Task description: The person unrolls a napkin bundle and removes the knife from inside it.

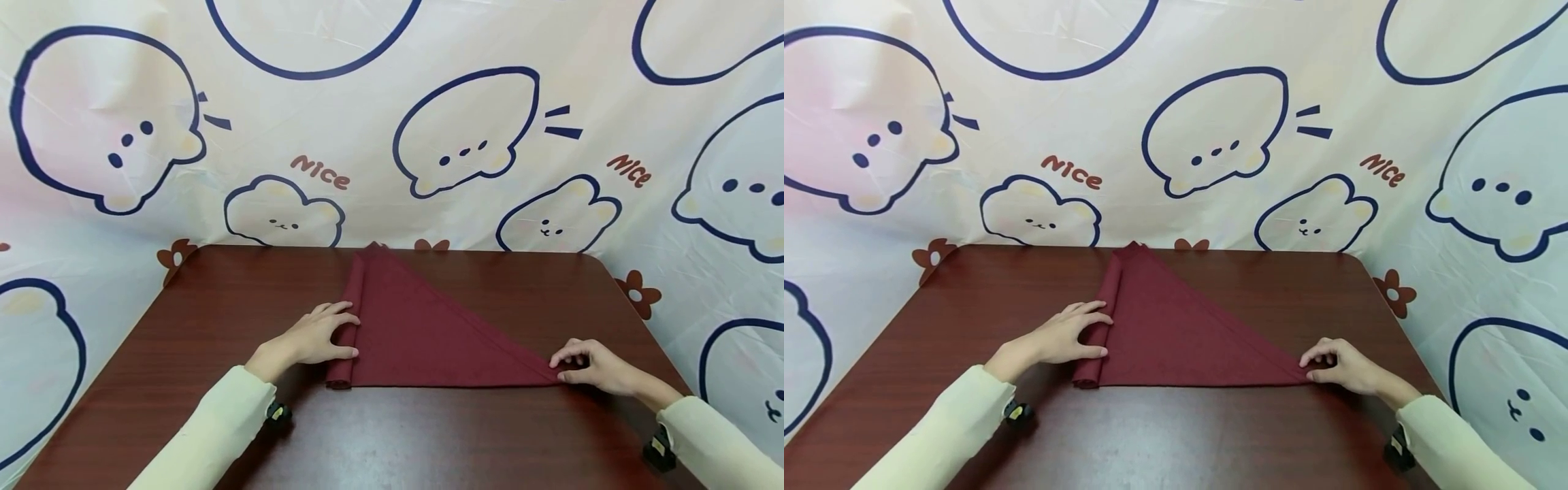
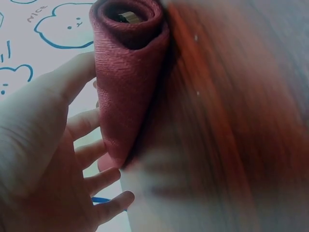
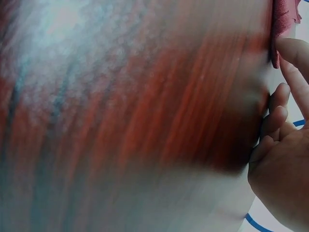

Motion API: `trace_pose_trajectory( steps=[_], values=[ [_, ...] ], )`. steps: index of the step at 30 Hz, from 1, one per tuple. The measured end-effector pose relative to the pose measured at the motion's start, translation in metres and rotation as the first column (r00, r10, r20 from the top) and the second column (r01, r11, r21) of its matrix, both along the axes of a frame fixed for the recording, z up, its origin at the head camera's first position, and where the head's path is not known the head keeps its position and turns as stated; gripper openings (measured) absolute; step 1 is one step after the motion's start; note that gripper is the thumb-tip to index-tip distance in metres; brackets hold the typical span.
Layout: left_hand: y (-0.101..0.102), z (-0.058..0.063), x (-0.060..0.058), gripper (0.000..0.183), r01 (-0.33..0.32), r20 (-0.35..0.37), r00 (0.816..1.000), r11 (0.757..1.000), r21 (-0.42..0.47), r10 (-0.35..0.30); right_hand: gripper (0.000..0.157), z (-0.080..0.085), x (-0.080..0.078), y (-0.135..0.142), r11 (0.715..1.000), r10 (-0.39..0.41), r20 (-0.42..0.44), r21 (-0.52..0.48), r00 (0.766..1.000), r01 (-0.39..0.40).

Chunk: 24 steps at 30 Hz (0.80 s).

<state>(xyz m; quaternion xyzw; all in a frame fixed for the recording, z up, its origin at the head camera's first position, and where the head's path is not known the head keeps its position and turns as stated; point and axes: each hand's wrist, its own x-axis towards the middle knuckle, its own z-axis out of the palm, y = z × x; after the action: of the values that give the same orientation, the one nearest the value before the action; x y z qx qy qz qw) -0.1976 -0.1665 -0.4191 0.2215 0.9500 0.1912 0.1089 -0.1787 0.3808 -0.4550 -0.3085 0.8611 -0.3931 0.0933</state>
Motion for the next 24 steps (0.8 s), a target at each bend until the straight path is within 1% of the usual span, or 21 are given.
trace_pose_trajectory(
  steps=[4, 11, 19, 24],
  values=[
    [-0.005, 0.001, 0.001, 0.055, -0.008, 0.000, 1.000, 1.000, 0.011, 0.008, 0.015, 0.000, 0.000, 0.000, 1.000, 0.000, -0.006, 0.003, 1.000, 0.000],
    [-0.017, 0.002, 0.000, 0.058, -0.027, 0.037, 0.999, 1.000, 0.012, 0.027, 0.015, 0.000, -0.001, 0.000, 1.000, -0.003, -0.009, 0.007, 1.000, 0.003],
    [-0.034, 0.005, 0.002, 0.058, -0.045, 0.030, 0.999, 0.999, 0.015, 0.045, 0.014, 0.002, -0.003, -0.002, 1.000, 0.001, -0.029, 0.017, 1.000, -0.001],
    [-0.040, 0.001, 0.004, 0.059, -0.042, 0.035, 0.999, 0.998, 0.035, 0.041, 0.015, 0.002, -0.001, -0.001, 1.000, 0.004, -0.035, 0.012, 0.999, -0.004]
  ],
)
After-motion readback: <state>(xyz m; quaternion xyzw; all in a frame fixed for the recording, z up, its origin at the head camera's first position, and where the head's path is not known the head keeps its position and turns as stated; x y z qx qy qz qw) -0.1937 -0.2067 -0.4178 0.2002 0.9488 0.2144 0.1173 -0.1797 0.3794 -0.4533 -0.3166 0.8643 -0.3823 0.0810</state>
